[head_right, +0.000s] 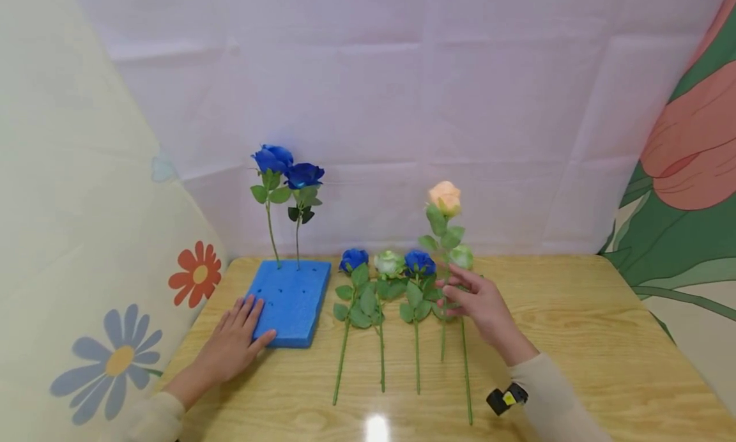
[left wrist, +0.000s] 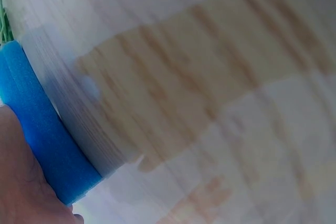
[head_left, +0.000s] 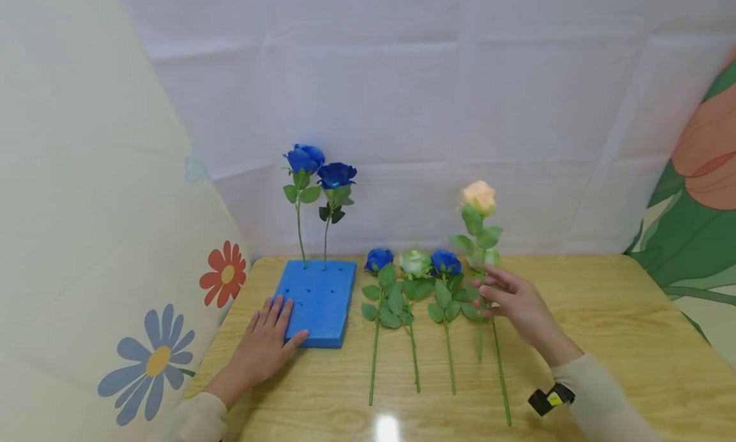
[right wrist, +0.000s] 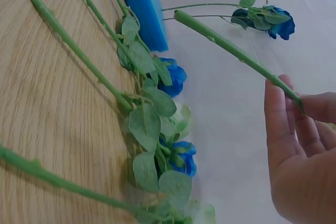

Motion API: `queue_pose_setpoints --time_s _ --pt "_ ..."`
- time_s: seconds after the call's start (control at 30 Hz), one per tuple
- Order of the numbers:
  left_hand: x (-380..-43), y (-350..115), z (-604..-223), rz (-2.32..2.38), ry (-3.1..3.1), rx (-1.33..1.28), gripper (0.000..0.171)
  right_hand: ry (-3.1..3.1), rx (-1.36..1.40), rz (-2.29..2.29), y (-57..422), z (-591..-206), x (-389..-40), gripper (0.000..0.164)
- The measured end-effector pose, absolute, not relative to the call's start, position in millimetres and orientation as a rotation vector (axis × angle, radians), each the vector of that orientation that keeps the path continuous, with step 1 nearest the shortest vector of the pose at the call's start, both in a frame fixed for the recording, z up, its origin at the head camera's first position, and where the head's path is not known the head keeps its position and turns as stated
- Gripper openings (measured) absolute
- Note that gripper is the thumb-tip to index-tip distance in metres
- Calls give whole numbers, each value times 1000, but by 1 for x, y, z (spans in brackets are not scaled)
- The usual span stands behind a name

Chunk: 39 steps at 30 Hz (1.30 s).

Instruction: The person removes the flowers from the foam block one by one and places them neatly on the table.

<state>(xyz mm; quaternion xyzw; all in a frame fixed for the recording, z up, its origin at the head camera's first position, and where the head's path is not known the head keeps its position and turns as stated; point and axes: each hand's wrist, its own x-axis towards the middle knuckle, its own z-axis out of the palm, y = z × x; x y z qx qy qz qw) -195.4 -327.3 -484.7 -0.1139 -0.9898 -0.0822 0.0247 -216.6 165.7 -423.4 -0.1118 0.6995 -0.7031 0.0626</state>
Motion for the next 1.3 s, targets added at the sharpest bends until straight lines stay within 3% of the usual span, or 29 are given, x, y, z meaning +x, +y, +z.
queue_pose_setpoints --time_s 0.77,1.07,1.3 --pt "-199 -329 -482 -314 -3099 -360 90 2200 -240 -1938 240 -436 -195 62" --pt "-201 -330 -475 -351 -3124 -389 91 2015 -228 -1936 260 -444 -200 54" --pt "-201 -328 -473 -384 -3142 -390 91 1934 -222 -1942 272 -450 -204 58"
